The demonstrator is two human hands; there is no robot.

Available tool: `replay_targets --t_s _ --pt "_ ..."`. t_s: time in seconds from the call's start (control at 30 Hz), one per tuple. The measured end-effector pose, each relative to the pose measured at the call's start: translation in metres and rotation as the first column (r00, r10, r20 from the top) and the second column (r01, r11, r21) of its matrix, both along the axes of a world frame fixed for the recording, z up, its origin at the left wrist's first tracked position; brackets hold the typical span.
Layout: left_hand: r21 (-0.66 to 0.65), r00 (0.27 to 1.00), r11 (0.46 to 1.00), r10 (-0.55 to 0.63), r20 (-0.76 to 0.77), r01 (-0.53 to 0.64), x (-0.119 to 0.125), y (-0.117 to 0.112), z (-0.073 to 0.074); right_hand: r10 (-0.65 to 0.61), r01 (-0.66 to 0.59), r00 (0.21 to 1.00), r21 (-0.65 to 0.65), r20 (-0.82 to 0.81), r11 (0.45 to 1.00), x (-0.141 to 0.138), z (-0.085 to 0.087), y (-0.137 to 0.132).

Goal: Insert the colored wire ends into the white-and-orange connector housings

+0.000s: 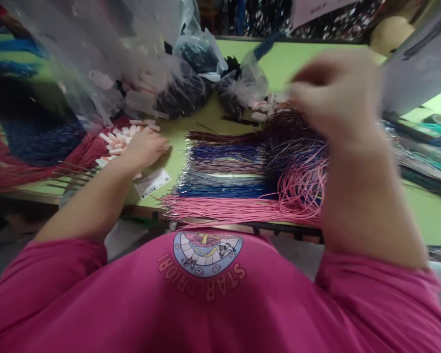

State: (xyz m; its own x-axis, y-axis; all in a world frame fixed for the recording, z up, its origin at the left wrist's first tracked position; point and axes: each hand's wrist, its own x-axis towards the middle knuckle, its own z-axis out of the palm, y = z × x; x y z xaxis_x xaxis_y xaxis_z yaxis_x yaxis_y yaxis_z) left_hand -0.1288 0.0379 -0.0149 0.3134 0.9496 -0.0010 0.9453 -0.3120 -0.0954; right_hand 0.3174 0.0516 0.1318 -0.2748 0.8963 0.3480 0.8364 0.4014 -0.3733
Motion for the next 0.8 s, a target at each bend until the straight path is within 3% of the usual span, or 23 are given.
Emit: replay_targets --t_s 0.07,0.1,0.17,0.23,0.3,0.37,0.43,0.5,0.57,0.67,0.8 --pt "-0.011 0.998 1.0 0.022 -0.055 -0.023 0.009 0.001 0.002 0.177 -0.152 0.96 -0.128 0.218 0.98 -0.045 -0.016 0.017" --pt "-0.022 0.997 0.999 0.03 -0.074 -0.032 0.011 0.0 0.004 0.262 -0.196 0.903 -0.215 0.341 0.957 -0.066 -0.029 0.025" --pt "-0.049 0.997 0.998 0.037 -0.074 -0.041 0.011 -0.003 0.007 0.344 -0.188 0.771 -0.324 0.537 0.927 -0.097 -0.063 0.04" --pt "-0.057 0.998 0.996 0.062 0.009 -0.062 0.01 -0.01 0.011 0.369 -0.195 0.701 -0.334 0.61 0.922 -0.107 -0.094 0.05" --pt "-0.049 0.964 0.99 0.142 0.225 -0.134 0.014 -0.017 0.015 0.38 -0.216 0.706 -0.329 0.597 0.919 -0.102 -0.116 0.057" --pt "-0.107 0.806 0.962 0.269 0.527 -0.251 0.027 -0.023 0.02 0.359 -0.221 0.767 -0.307 0.532 0.926 -0.091 -0.126 0.062" --pt "-0.242 0.516 0.933 0.35 0.782 -0.266 0.049 -0.025 0.027 0.292 -0.195 0.854 -0.256 0.43 0.947 -0.082 -0.128 0.068" --pt "-0.403 0.214 0.903 0.428 0.878 -0.151 0.075 -0.024 0.034 0.208 -0.15 0.931 -0.206 0.299 0.967 -0.075 -0.126 0.074" --pt "-0.485 0.01 0.875 0.485 0.874 -0.003 0.101 -0.022 0.039 0.186 -0.153 0.967 -0.191 0.171 0.97 -0.069 -0.125 0.08" --pt "-0.543 -0.154 0.826 0.563 0.812 0.155 0.13 -0.019 0.035 0.235 -0.215 0.97 -0.227 0.065 0.95 -0.059 -0.128 0.088" --pt "-0.62 -0.241 0.728 0.684 0.689 0.293 0.142 -0.018 0.013 0.189 -0.201 0.979 -0.232 -0.075 0.952 -0.048 -0.126 0.086"
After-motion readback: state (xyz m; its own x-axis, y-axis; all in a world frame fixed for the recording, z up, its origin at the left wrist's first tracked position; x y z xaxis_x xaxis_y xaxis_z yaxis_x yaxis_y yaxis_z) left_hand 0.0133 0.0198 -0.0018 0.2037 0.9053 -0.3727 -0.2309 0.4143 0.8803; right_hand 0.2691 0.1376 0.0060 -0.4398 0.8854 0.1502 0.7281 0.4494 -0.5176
